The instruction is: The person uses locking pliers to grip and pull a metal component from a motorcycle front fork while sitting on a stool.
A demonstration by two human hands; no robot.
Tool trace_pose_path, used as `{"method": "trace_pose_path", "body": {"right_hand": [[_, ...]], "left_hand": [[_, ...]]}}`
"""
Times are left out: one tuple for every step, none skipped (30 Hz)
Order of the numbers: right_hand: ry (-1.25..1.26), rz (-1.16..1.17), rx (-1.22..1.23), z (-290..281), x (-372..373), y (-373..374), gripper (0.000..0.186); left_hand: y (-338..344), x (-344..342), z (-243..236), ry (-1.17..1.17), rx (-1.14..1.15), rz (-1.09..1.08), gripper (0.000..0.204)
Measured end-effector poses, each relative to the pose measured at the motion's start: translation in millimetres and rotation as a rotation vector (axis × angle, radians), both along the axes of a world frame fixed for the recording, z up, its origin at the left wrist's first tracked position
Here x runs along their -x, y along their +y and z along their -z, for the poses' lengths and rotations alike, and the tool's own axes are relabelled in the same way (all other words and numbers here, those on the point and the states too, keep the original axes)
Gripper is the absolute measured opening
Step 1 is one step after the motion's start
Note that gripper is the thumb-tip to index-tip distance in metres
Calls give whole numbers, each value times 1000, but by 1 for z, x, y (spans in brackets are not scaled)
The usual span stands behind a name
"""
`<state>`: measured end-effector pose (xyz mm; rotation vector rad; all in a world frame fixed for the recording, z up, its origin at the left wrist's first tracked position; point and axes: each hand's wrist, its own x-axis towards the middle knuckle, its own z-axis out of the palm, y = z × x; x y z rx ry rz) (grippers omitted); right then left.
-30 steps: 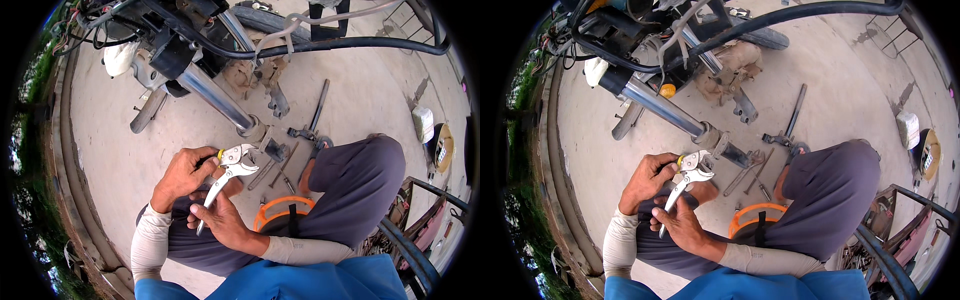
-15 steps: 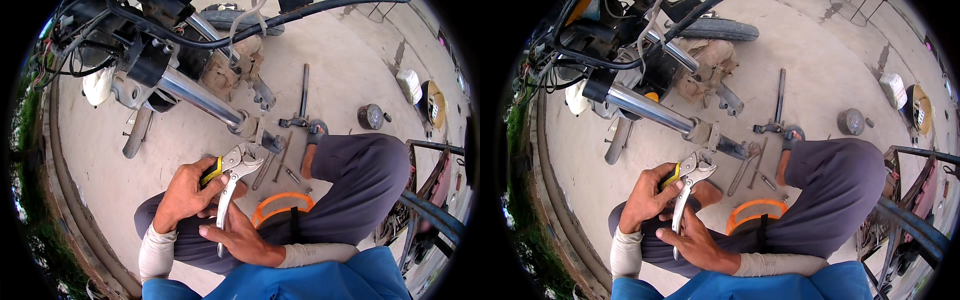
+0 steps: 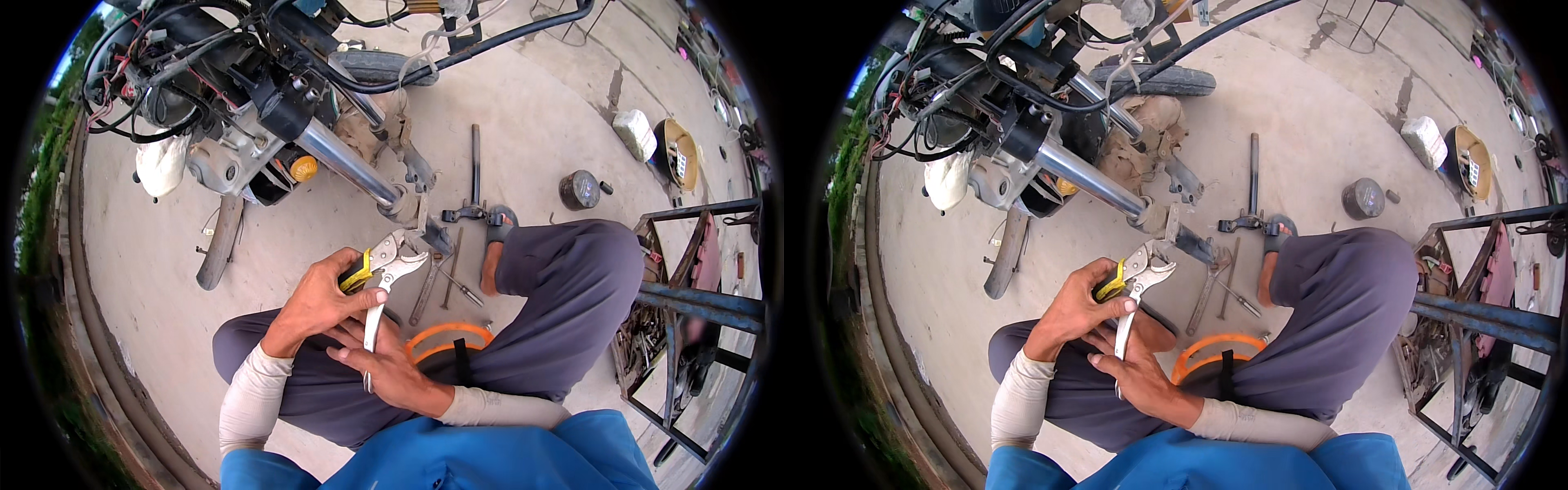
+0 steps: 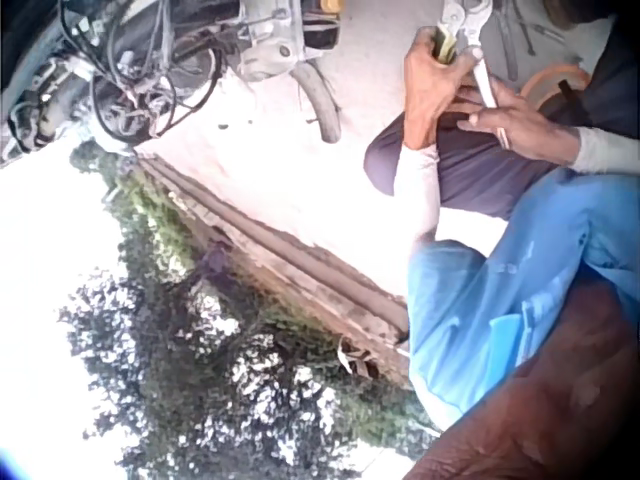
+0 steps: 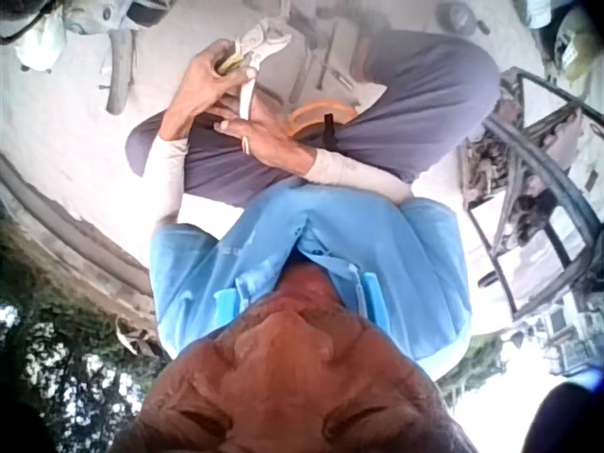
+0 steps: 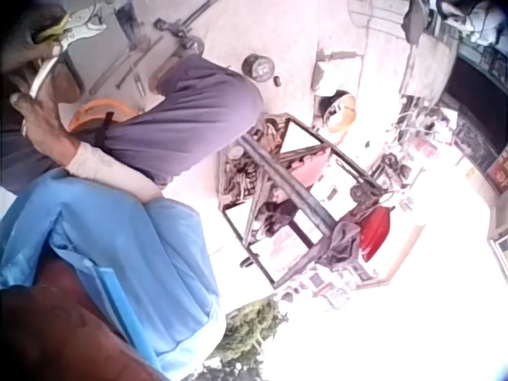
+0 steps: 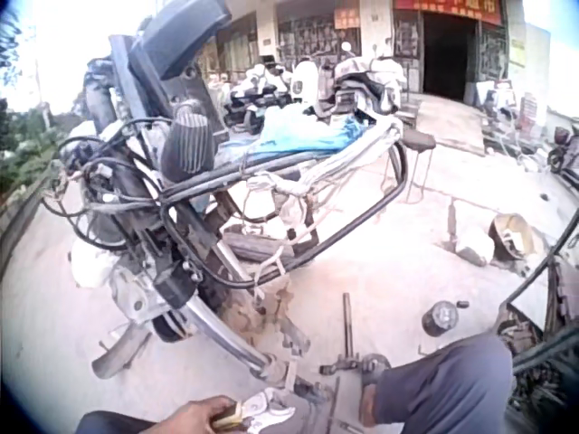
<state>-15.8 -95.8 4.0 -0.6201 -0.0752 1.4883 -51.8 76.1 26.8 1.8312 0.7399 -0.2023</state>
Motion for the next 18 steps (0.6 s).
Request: {"method": "trace_pose_path", "body": {"right_hand": [[-29,-30,13,-5,-5,-3,74],[-61,-51,34,-10,-10,-7,73],[-24,-42,77,-12,-11,-10,71],[-34,-71,84,-13,-14,-13,71],[-44,-102,92,-13,-18,-17,71],[-54,-134,100,-14,-21,-19,71],[-71,-148,109,-15,-24,-21,69],[-87,-169,123,-16,-26,-22,68],[-104,-191,137,-18,-27,-24,66],[-97,-181,140,-18,-27,-24,64],[-101,-177,141,-19,-32,-25,62],[-105,-174,142,-21,-35,-25,61],[-65,-176,166,-25,-38,-25,57],[-86,-185,155,-22,-37,-27,58],[-107,-196,143,-17,-35,-29,58],[-127,-206,131,-14,-35,-30,59],[-118,-217,135,-13,-41,-33,60],[-101,-231,145,-15,-50,-38,61]], "left_hand": [[-1,4,1,-16,53,2,56],[-5,6,5,-28,106,-37,55],[-9,7,10,-39,160,-74,54],[-14,8,11,-49,213,-113,53],[-23,8,8,-75,271,-163,50],[-29,10,8,-89,277,-194,50],[-33,11,9,-103,283,-228,49],[-37,14,12,-118,295,-267,49],[-39,15,12,-113,274,-265,49],[-39,16,11,-106,244,-249,51],[-38,11,8,-110,213,-238,52],[-38,8,6,-114,181,-228,53],[-40,4,3,-97,193,-251,55],[-42,7,6,-113,137,-248,57],[-44,11,12,-128,81,-245,58],[-44,14,15,-141,25,-243,59],[-49,14,20,-166,-42,-241,63],[-54,12,18,-128,-46,-226,60]]}}
